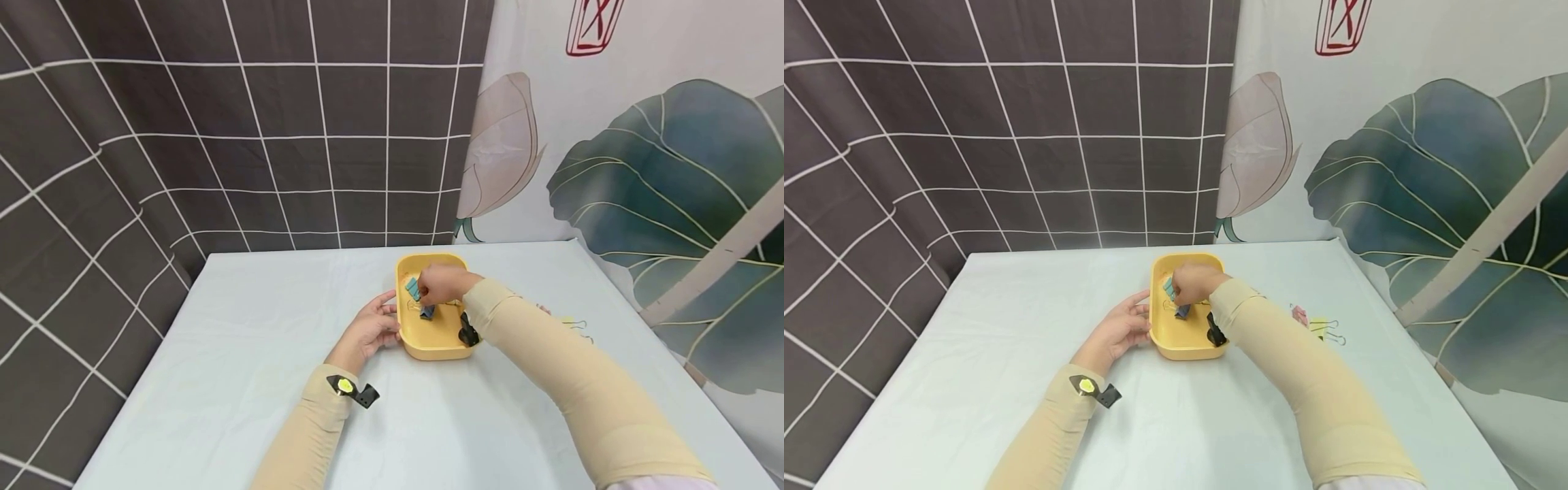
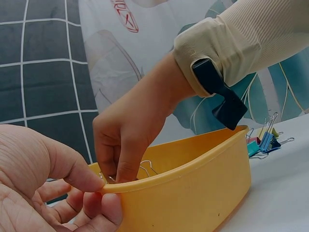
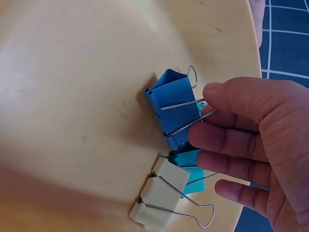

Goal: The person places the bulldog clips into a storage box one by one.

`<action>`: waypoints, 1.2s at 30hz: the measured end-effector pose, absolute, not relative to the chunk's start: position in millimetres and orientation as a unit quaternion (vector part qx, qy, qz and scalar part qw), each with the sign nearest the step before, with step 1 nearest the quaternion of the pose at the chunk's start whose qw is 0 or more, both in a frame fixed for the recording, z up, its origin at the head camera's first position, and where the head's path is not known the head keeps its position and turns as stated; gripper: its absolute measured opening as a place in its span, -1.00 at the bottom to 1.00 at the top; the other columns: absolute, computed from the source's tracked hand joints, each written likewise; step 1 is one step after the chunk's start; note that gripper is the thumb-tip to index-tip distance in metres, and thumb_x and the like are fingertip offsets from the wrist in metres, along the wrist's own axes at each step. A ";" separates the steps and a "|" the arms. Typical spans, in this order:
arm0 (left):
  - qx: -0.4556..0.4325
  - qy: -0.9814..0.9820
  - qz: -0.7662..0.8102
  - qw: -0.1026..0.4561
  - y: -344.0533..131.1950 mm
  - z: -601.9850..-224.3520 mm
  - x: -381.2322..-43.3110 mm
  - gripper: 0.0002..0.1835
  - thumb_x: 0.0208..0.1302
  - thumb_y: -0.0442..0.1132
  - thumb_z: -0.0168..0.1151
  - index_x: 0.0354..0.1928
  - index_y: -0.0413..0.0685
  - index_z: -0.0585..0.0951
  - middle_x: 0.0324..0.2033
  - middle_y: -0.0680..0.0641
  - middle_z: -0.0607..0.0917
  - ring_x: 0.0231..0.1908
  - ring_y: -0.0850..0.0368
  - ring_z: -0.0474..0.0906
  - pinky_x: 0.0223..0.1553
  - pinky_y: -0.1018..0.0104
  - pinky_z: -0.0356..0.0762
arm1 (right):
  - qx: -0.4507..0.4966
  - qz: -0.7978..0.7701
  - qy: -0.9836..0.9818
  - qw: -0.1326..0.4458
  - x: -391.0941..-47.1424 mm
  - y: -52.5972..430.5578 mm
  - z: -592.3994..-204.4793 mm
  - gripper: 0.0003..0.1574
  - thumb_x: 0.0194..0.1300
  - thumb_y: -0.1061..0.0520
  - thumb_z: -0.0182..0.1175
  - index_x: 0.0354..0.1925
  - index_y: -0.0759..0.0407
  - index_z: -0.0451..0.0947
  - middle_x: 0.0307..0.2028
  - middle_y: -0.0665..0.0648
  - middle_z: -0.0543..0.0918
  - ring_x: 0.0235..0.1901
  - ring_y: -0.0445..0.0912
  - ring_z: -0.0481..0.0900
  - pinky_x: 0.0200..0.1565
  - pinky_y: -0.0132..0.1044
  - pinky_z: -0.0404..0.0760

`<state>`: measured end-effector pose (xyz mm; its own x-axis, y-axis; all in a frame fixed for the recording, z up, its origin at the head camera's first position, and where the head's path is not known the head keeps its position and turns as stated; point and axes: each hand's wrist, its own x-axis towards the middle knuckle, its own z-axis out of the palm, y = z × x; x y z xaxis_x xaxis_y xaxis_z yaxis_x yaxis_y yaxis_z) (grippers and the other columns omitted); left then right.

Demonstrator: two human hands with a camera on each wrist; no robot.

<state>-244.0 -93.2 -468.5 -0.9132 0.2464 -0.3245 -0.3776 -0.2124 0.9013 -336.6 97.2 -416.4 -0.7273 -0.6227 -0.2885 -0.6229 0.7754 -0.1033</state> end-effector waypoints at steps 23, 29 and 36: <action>-0.054 0.600 0.773 0.201 -88.9 -467.2 -243.5 -0.07 0.08 -0.70 0.07 0.53 -0.02 0.24 0.08 -0.22 0.45 -0.39 0.13 0.52 -0.47 0.41 0.62 | -0.321 -0.022 0.943 0.085 -344.3 155.7 -374.0 -0.81 0.34 0.09 0.27 -0.38 0.12 0.73 -0.49 -0.02 0.64 -0.52 -0.15 0.46 -0.37 -0.26 0.52; -0.059 0.600 0.773 0.200 -89.4 -469.0 -244.7 -0.08 0.07 -0.70 0.09 0.52 0.00 0.27 0.06 -0.19 0.46 -0.40 0.13 0.52 -0.48 0.40 0.62 | -0.297 -0.038 0.949 0.093 -347.8 193.0 -369.2 -0.84 0.33 0.13 0.29 -0.30 0.17 0.75 -0.41 0.03 0.70 -0.46 -0.12 0.54 -0.28 -0.17 0.65; -0.063 0.597 0.774 0.202 -91.7 -470.5 -245.4 -0.08 0.06 -0.70 0.09 0.50 0.04 0.30 0.05 -0.17 0.47 -0.36 0.10 0.52 -0.44 0.38 0.63 | -0.266 -0.030 0.956 0.123 -345.0 227.7 -372.9 -0.84 0.31 0.11 0.32 -0.25 0.17 0.75 -0.36 0.04 0.72 -0.38 -0.10 0.59 -0.19 -0.13 0.71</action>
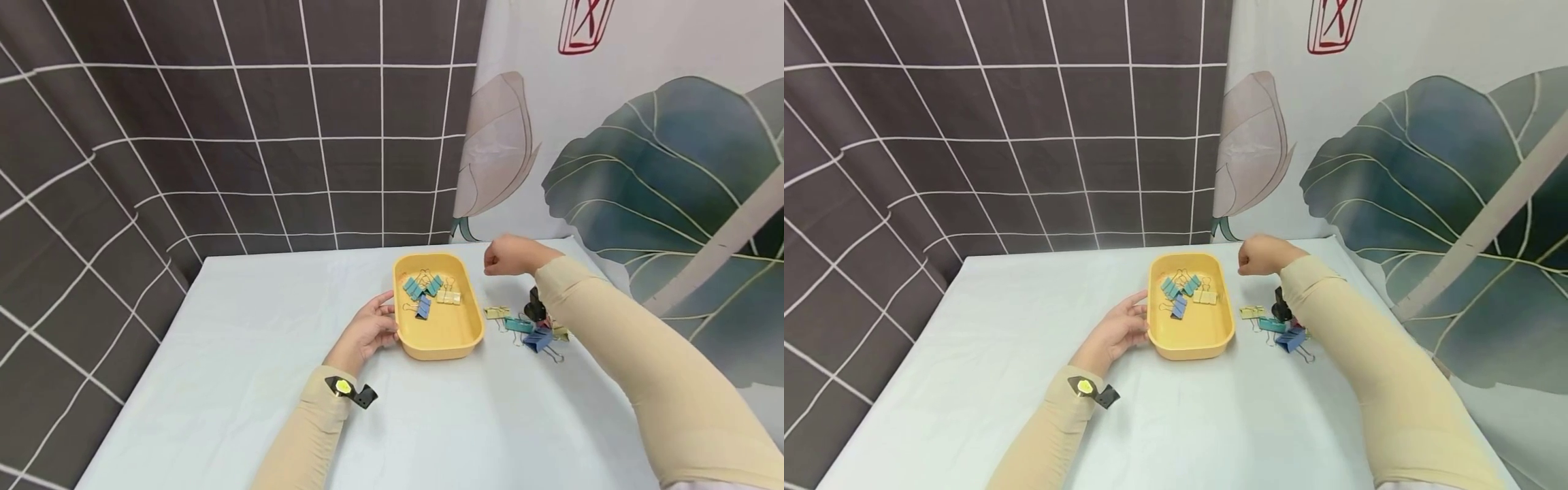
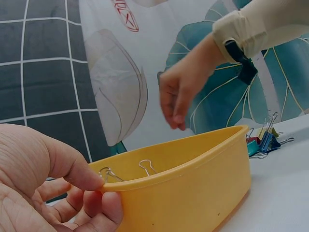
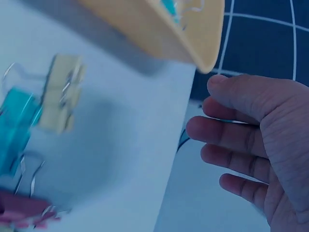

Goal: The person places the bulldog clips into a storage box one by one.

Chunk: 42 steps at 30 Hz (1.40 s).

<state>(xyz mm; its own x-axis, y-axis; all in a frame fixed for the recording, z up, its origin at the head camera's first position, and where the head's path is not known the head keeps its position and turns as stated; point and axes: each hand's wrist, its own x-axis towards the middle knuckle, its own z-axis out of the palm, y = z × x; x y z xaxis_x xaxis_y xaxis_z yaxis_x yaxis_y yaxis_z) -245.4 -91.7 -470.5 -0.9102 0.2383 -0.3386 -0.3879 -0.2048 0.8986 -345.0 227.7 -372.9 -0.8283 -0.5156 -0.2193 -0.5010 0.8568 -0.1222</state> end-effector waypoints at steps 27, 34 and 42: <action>-0.061 0.604 0.772 0.190 -95.1 -468.0 -243.7 -0.07 0.04 -0.69 0.12 0.51 0.02 0.29 0.05 -0.17 0.47 -0.40 0.13 0.52 -0.43 0.37 0.62 | -0.264 -0.005 0.941 0.212 -297.1 244.4 -405.0 -0.81 0.26 0.05 0.40 -0.14 0.02 0.77 -0.20 -0.03 0.75 -0.24 -0.16 0.68 -0.03 -0.11 0.73; -0.061 0.604 0.772 0.189 -92.7 -469.4 -243.2 -0.10 0.06 -0.69 0.11 0.50 0.01 0.31 0.02 -0.15 0.47 -0.40 0.14 0.52 -0.44 0.39 0.61 | -0.295 0.016 0.936 0.192 -297.8 245.4 -412.4 -0.89 0.25 0.05 0.41 -0.23 -0.03 0.79 -0.25 -0.06 0.75 -0.30 -0.21 0.66 -0.08 -0.17 0.75; -0.064 0.602 0.772 0.193 -91.3 -471.4 -244.4 -0.09 0.05 -0.69 0.11 0.50 0.02 0.31 0.00 -0.13 0.47 -0.41 0.14 0.52 -0.44 0.39 0.61 | -0.303 0.027 0.934 0.190 -299.7 242.3 -410.8 -0.92 0.26 0.06 0.41 -0.27 -0.02 0.79 -0.27 -0.05 0.75 -0.32 -0.21 0.64 -0.05 -0.12 0.74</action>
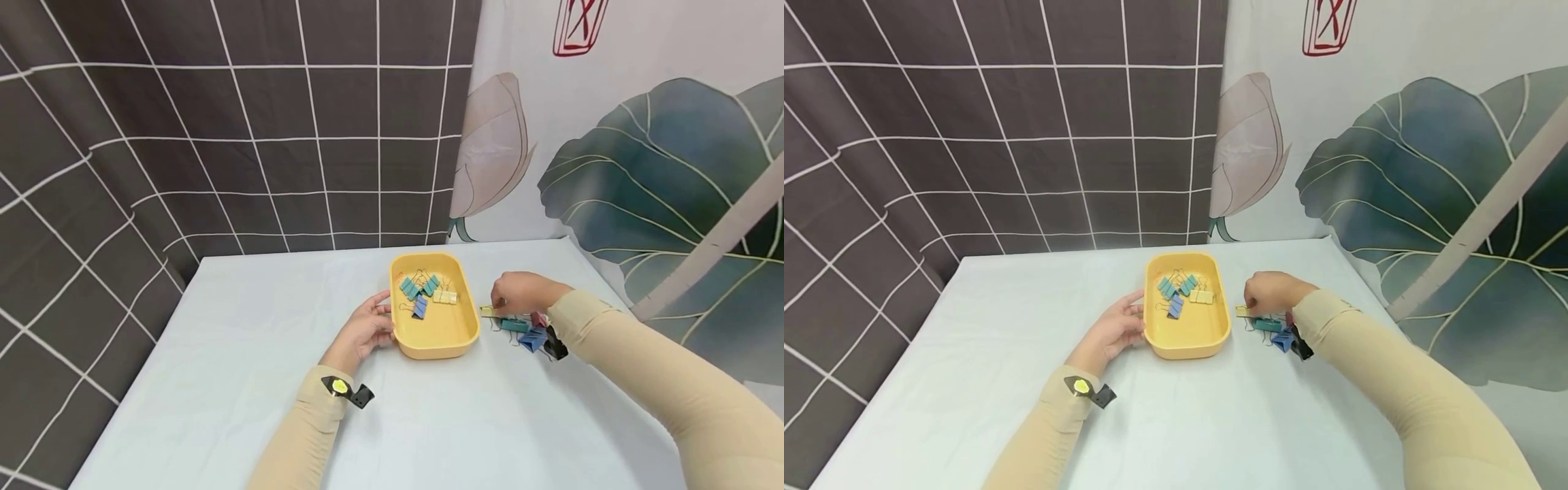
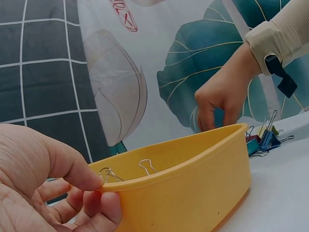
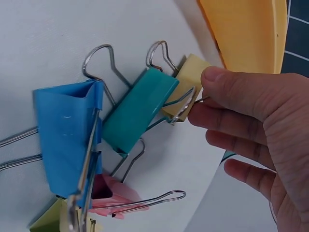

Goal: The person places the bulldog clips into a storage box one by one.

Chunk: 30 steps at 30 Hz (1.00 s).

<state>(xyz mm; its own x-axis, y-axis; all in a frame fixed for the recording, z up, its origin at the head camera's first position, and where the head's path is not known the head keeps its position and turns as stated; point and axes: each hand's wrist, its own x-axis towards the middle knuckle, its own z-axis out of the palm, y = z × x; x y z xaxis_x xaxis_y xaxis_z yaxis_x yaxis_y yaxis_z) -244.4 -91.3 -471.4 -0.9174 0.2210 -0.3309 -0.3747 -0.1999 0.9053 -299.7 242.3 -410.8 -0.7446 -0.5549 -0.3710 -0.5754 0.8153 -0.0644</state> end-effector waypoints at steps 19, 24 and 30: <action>-0.066 0.602 0.771 0.198 -90.8 -468.3 -242.9 -0.08 0.06 -0.68 0.11 0.51 0.03 0.28 0.09 -0.18 0.47 -0.37 0.13 0.53 -0.40 0.37 0.62 | -0.315 0.063 0.941 0.102 -305.2 239.9 -393.8 -0.93 0.27 0.17 0.36 -0.37 0.07 0.75 -0.41 -0.02 0.72 -0.44 -0.19 0.61 -0.21 -0.19 0.75; -0.063 0.599 0.775 0.194 -90.5 -467.9 -243.5 -0.08 0.07 -0.68 0.11 0.51 0.01 0.28 0.08 -0.17 0.46 -0.39 0.14 0.52 -0.44 0.39 0.61 | -0.316 0.061 0.942 0.092 -307.9 238.6 -384.9 -0.94 0.27 0.17 0.36 -0.35 0.08 0.75 -0.40 -0.01 0.73 -0.44 -0.18 0.60 -0.19 -0.17 0.75; -0.062 0.599 0.774 0.195 -91.2 -469.1 -243.4 -0.09 0.07 -0.69 0.10 0.51 -0.01 0.28 0.06 -0.17 0.46 -0.40 0.15 0.52 -0.46 0.40 0.61 | -0.327 0.060 0.940 0.073 -309.4 236.8 -373.2 -0.91 0.27 0.20 0.34 -0.38 0.07 0.74 -0.42 -0.01 0.72 -0.49 -0.19 0.55 -0.26 -0.20 0.73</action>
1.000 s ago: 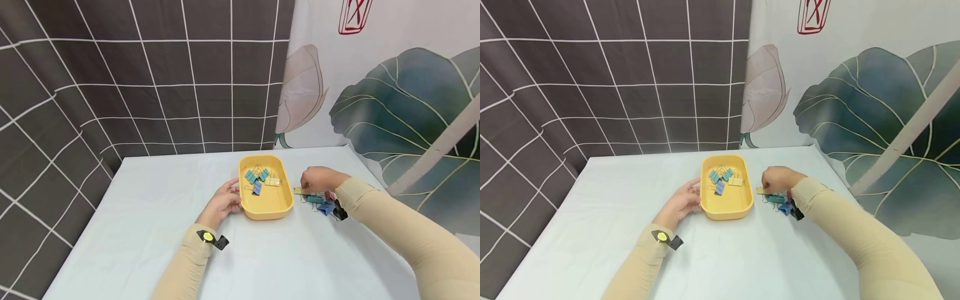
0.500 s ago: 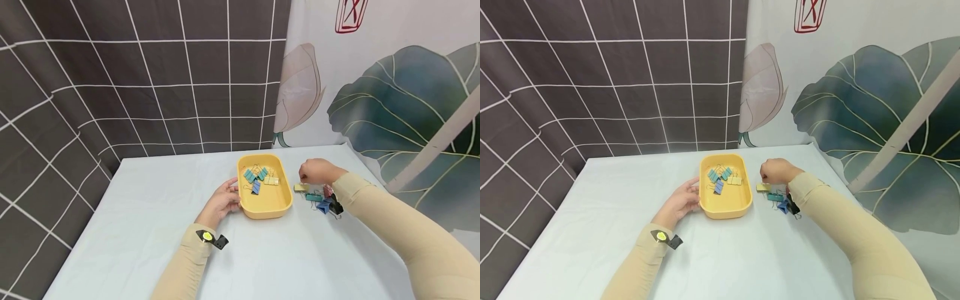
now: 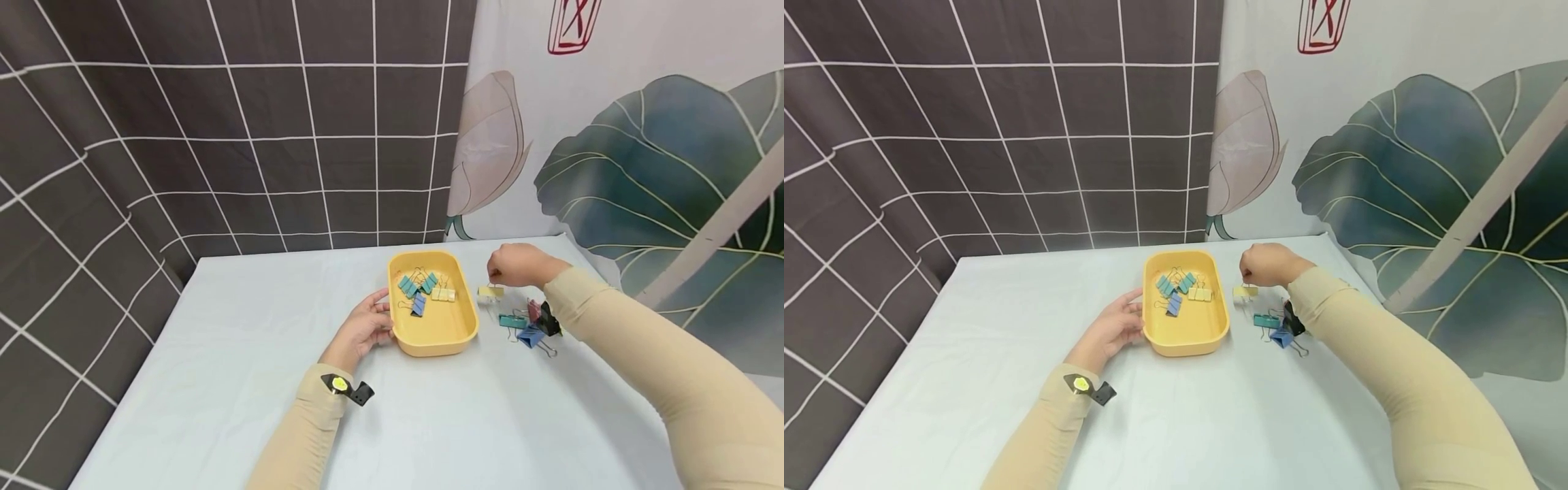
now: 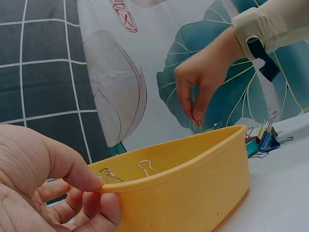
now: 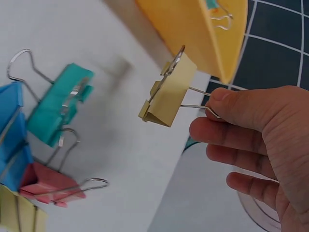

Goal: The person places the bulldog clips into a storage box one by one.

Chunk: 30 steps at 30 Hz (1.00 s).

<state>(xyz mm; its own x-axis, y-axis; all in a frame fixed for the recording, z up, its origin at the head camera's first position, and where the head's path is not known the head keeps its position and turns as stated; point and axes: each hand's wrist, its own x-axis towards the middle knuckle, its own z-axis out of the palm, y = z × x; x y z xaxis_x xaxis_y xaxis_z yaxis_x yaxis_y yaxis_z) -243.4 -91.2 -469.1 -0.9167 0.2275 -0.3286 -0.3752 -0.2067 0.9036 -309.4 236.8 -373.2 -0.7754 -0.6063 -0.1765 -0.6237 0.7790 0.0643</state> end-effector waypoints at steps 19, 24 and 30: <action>-0.062 0.598 0.775 0.195 -91.9 -466.9 -241.7 -0.09 0.07 -0.69 0.10 0.51 -0.01 0.28 0.06 -0.17 0.46 -0.37 0.13 0.52 -0.45 0.40 0.62 | -0.355 0.042 0.933 0.037 -309.7 208.6 -339.2 -0.90 0.27 0.22 0.33 -0.40 0.10 0.74 -0.44 0.00 0.72 -0.52 -0.19 0.57 -0.33 -0.22 0.70; -0.061 0.596 0.776 0.196 -92.1 -466.8 -241.6 -0.08 0.06 -0.69 0.10 0.52 -0.01 0.28 0.06 -0.17 0.46 -0.38 0.13 0.52 -0.46 0.40 0.61 | -0.357 0.047 0.932 0.028 -309.2 195.5 -341.3 -0.89 0.27 0.18 0.35 -0.42 0.08 0.72 -0.49 -0.04 0.68 -0.54 -0.19 0.52 -0.36 -0.25 0.68; -0.060 0.594 0.778 0.197 -91.5 -467.3 -241.7 -0.08 0.06 -0.69 0.11 0.52 -0.01 0.28 0.03 -0.15 0.45 -0.37 0.13 0.53 -0.46 0.40 0.62 | -0.349 0.045 0.936 0.028 -308.2 180.4 -342.2 -0.91 0.28 0.15 0.35 -0.39 0.08 0.73 -0.51 -0.05 0.65 -0.56 -0.18 0.47 -0.43 -0.31 0.58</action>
<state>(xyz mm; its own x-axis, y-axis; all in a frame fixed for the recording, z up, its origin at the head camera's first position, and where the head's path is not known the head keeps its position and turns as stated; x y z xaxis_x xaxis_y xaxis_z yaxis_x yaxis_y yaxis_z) -241.7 -91.5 -467.3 -0.9153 0.2353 -0.3270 -0.3773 -0.2164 0.9005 -308.2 180.4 -342.2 -0.7543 -0.6513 -0.0828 -0.6562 0.7518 0.0644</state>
